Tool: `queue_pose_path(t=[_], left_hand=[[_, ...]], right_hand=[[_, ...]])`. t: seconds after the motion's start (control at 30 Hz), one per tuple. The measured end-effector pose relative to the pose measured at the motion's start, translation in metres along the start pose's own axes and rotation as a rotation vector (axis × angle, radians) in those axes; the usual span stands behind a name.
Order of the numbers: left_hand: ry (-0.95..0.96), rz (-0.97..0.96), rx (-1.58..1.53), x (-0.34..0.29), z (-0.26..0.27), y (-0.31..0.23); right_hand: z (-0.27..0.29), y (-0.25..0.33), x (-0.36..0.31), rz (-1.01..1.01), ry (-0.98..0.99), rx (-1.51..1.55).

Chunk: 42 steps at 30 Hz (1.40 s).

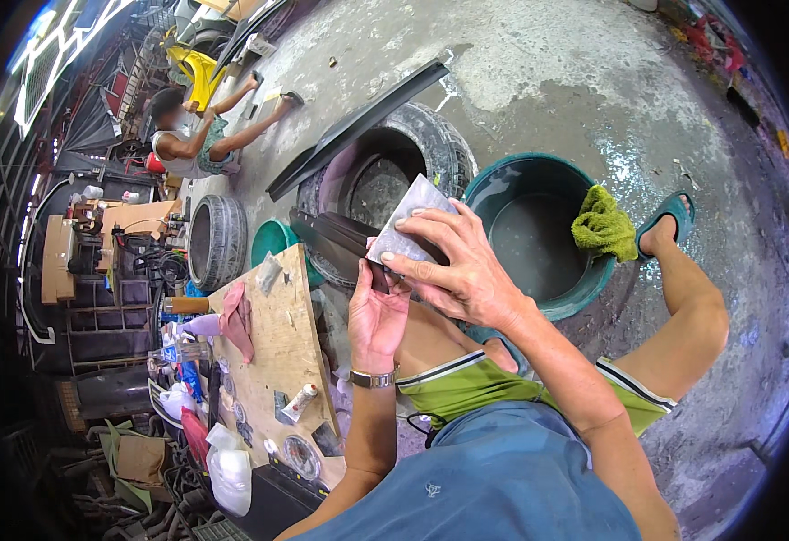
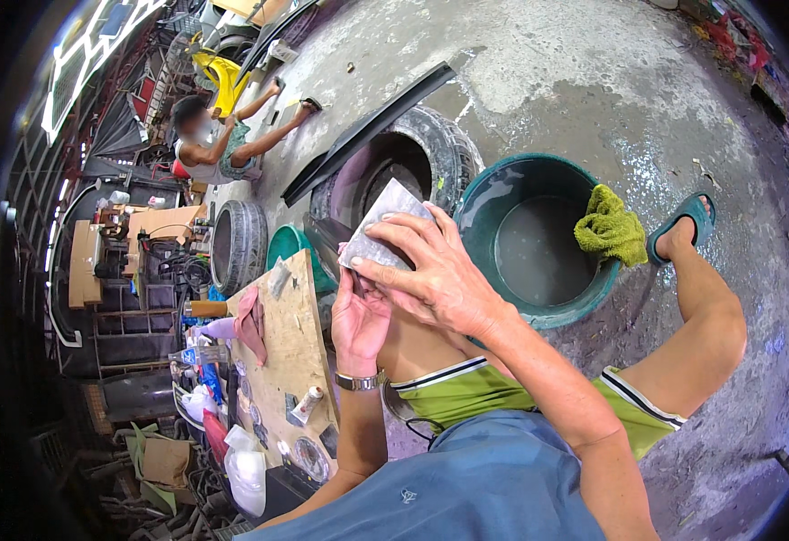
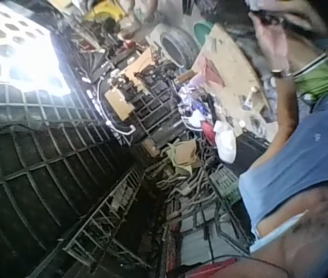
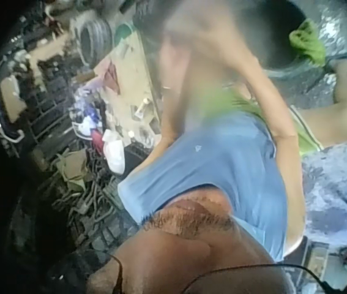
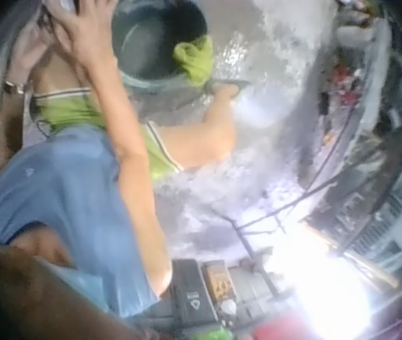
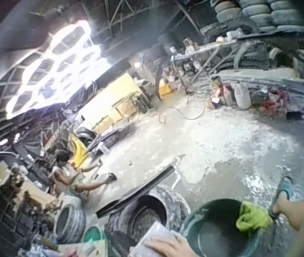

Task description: Sanding and applying body filler to a car exterior plastic component.

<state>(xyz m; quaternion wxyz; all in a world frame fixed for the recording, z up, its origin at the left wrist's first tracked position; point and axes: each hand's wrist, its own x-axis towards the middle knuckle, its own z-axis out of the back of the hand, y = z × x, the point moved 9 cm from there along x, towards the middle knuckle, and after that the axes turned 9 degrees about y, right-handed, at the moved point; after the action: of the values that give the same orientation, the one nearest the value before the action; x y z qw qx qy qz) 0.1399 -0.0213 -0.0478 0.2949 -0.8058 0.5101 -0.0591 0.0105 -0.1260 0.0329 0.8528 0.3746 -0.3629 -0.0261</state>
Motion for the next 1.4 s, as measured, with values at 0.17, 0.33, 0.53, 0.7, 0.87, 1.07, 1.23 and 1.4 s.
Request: queue_pose_path(t=[0.17, 0.33, 0.53, 0.7, 0.87, 1.07, 1.23, 1.4], left_hand=[[-0.015, 0.028, 0.000, 0.001, 0.012, -0.001], [0.051, 0.062, -0.022, 0.003, 0.013, 0.000], [-0.019, 0.028, -0.079, 0.001, 0.004, 0.001], [-0.003, 0.027, -0.052, 0.001, 0.014, -0.001], [-0.003, 0.027, -0.053, 0.000, 0.006, -0.002], [-0.034, 0.015, -0.025, -0.002, 0.002, -0.001], [-0.017, 0.012, -0.014, 0.000, 0.009, -0.003], [0.039, 0.025, -0.015, 0.000, 0.009, -0.003]], right_hand=[[-0.001, -0.001, -0.002, -0.025, 0.013, -0.012], [0.005, -0.005, -0.010, -0.041, 0.054, -0.032], [0.013, -0.003, 0.004, -0.017, 0.055, -0.047], [0.014, 0.002, 0.014, 0.034, 0.067, -0.041], [0.007, -0.002, 0.011, 0.054, 0.100, -0.056], [0.006, -0.006, 0.006, 0.033, 0.117, -0.047], [0.006, -0.011, -0.001, 0.028, 0.105, -0.046], [0.015, -0.013, -0.011, -0.016, 0.154, -0.058]])
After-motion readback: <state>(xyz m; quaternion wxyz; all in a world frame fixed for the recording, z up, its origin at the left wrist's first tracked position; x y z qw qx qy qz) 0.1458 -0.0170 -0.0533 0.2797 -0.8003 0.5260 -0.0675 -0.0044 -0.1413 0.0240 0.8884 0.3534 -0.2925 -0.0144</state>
